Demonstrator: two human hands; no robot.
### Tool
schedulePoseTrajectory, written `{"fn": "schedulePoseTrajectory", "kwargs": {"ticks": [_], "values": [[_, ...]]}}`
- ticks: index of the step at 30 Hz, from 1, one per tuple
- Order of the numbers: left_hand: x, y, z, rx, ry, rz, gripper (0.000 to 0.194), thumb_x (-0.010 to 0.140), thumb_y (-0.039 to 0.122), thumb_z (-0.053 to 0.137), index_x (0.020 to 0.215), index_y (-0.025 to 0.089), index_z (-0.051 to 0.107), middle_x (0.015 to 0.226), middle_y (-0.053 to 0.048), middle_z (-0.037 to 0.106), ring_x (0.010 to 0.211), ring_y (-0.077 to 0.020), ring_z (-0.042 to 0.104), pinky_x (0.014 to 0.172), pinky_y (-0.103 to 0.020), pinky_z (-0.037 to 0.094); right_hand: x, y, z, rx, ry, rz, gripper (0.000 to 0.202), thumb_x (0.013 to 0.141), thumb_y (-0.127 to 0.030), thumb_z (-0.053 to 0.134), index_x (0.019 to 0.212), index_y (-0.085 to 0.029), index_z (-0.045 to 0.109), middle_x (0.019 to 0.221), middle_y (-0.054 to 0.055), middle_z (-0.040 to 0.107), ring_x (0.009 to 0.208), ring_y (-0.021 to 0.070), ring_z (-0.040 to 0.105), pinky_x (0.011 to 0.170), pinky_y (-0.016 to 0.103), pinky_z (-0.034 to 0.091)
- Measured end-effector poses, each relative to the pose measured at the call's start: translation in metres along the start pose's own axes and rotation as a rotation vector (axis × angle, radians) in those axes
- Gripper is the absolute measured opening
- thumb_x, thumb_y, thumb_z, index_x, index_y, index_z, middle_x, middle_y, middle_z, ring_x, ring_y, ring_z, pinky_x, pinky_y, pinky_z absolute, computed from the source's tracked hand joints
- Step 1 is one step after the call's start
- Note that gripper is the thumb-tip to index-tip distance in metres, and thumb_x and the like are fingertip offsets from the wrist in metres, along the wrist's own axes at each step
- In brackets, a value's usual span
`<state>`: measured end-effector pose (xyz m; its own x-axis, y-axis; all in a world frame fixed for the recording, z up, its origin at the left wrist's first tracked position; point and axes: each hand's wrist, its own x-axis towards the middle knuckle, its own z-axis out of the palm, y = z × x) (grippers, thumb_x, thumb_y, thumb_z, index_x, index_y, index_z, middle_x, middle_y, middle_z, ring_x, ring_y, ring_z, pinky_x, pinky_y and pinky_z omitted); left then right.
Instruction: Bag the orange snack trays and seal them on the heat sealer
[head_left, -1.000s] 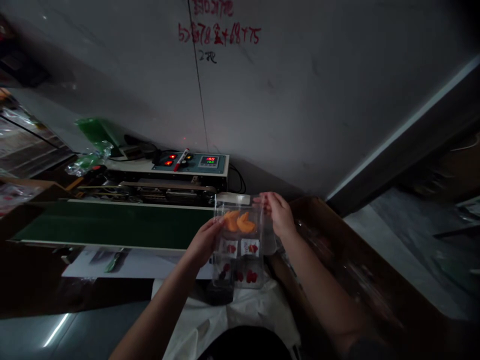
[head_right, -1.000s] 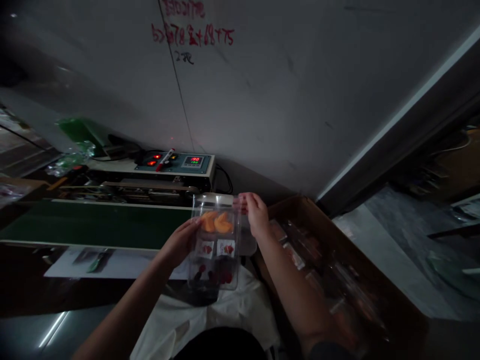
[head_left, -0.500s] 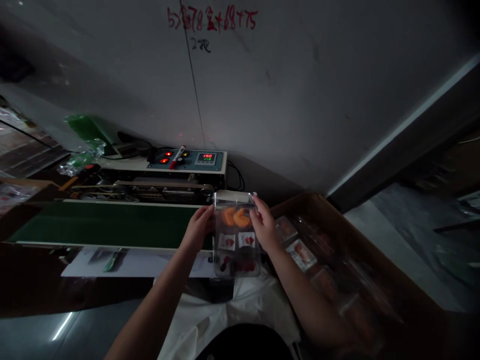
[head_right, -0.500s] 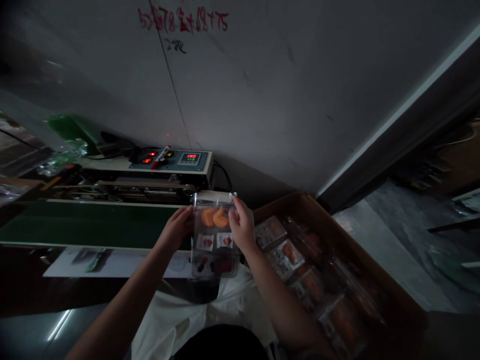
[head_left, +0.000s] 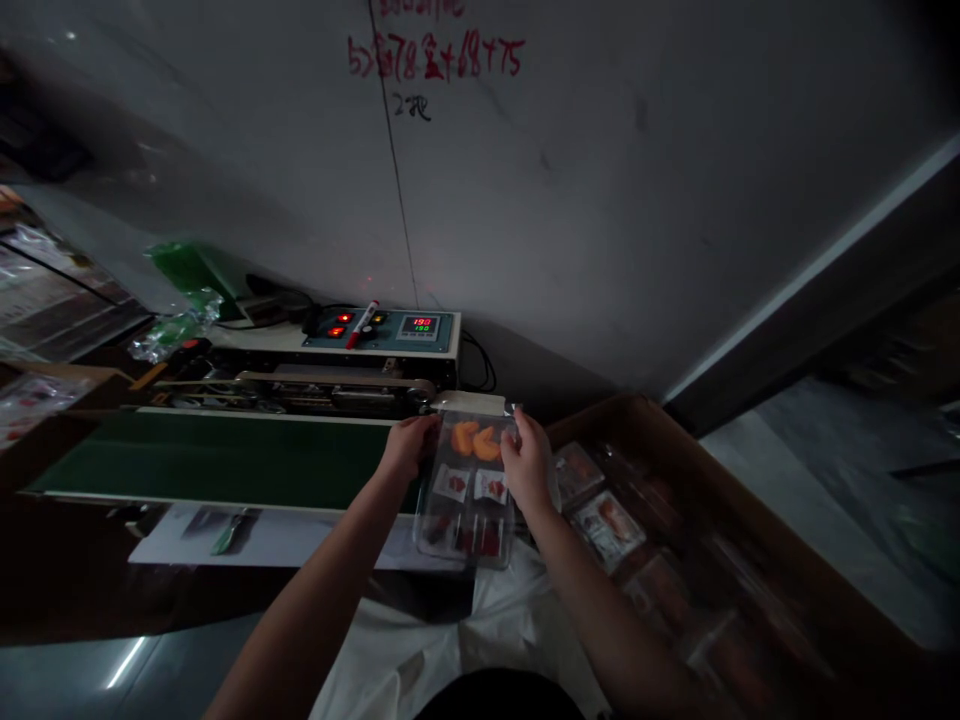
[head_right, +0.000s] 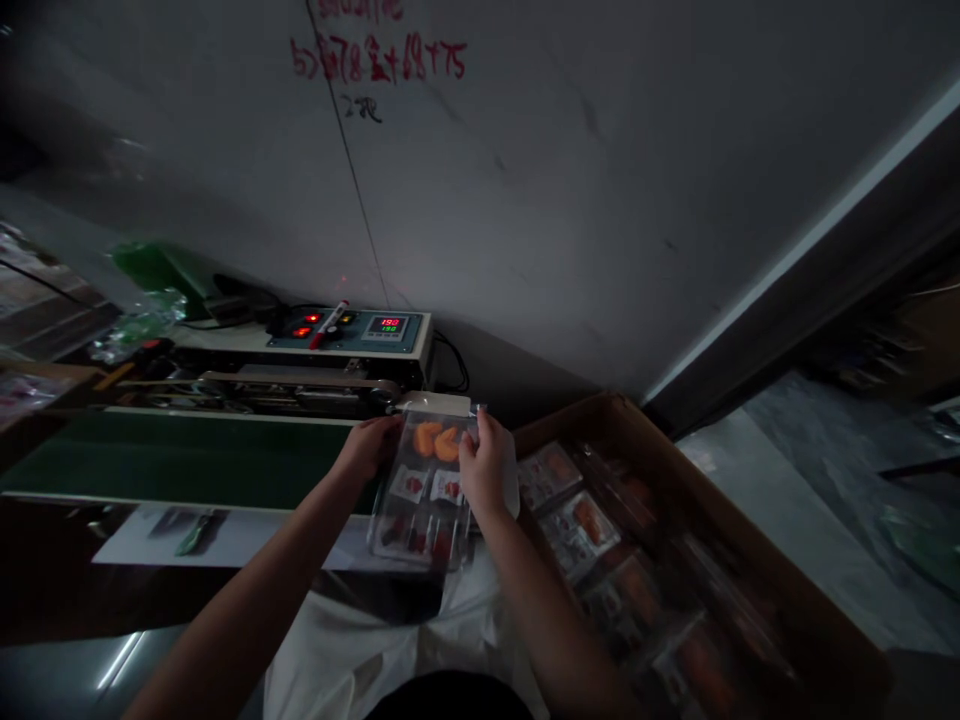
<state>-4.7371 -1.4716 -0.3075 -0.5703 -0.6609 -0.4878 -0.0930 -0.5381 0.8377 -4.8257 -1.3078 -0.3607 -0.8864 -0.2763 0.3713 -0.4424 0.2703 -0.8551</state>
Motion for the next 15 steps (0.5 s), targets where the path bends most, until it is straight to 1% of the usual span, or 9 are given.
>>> {"fn": "schedulePoseTrajectory", "kwargs": {"ticks": [2,5,7,10,15], "values": [[0.002,0.003,-0.006,-0.003,0.015,-0.002,0.020,0.054,0.021,0.077,0.064,0.012,0.063,0.055,-0.002,0.059,0.043,-0.0089,0.050,0.039,-0.018,0.036,0.000,-0.008,0.006,-0.008,0.009,0.001,0.044,0.086,-0.031,0.048,0.127,-0.020,0.057,0.114,0.013,0.057,0.105,0.0240,0.056,0.098,0.043,0.046],[0.003,0.007,-0.016,-0.006,0.046,0.003,0.017,0.055,0.020,0.075,0.063,0.012,0.063,0.053,-0.001,0.058,0.040,-0.0078,0.047,0.036,-0.018,0.031,-0.001,-0.023,0.014,0.005,-0.010,0.013,0.039,0.086,-0.027,0.048,0.123,-0.019,0.058,0.111,0.013,0.055,0.096,0.0224,0.055,0.093,0.041,0.047],[0.003,0.010,-0.022,-0.008,0.066,0.007,0.016,0.055,0.020,0.074,0.064,0.011,0.063,0.055,-0.002,0.059,0.041,-0.0088,0.050,0.037,-0.018,0.033,-0.003,-0.030,0.019,0.019,-0.016,0.016,0.035,0.085,-0.026,0.048,0.118,-0.020,0.058,0.110,0.013,0.055,0.093,0.0218,0.054,0.091,0.040,0.047],[0.002,0.013,-0.030,-0.013,0.095,0.013,0.016,0.054,0.020,0.073,0.064,0.012,0.063,0.057,-0.002,0.061,0.044,-0.0100,0.053,0.040,-0.019,0.037,-0.006,-0.037,0.027,0.045,-0.019,0.022,0.028,0.085,-0.023,0.049,0.112,-0.020,0.057,0.108,0.012,0.055,0.093,0.0214,0.054,0.088,0.038,0.048],[0.002,0.017,-0.042,-0.008,0.158,0.042,0.016,0.055,0.023,0.073,0.061,0.012,0.062,0.051,-0.001,0.057,0.040,-0.0088,0.049,0.036,-0.018,0.030,-0.006,-0.038,0.041,0.090,-0.029,-0.003,0.024,0.085,-0.019,0.049,0.107,-0.018,0.057,0.111,0.012,0.055,0.099,0.0217,0.053,0.091,0.037,0.048]]}}
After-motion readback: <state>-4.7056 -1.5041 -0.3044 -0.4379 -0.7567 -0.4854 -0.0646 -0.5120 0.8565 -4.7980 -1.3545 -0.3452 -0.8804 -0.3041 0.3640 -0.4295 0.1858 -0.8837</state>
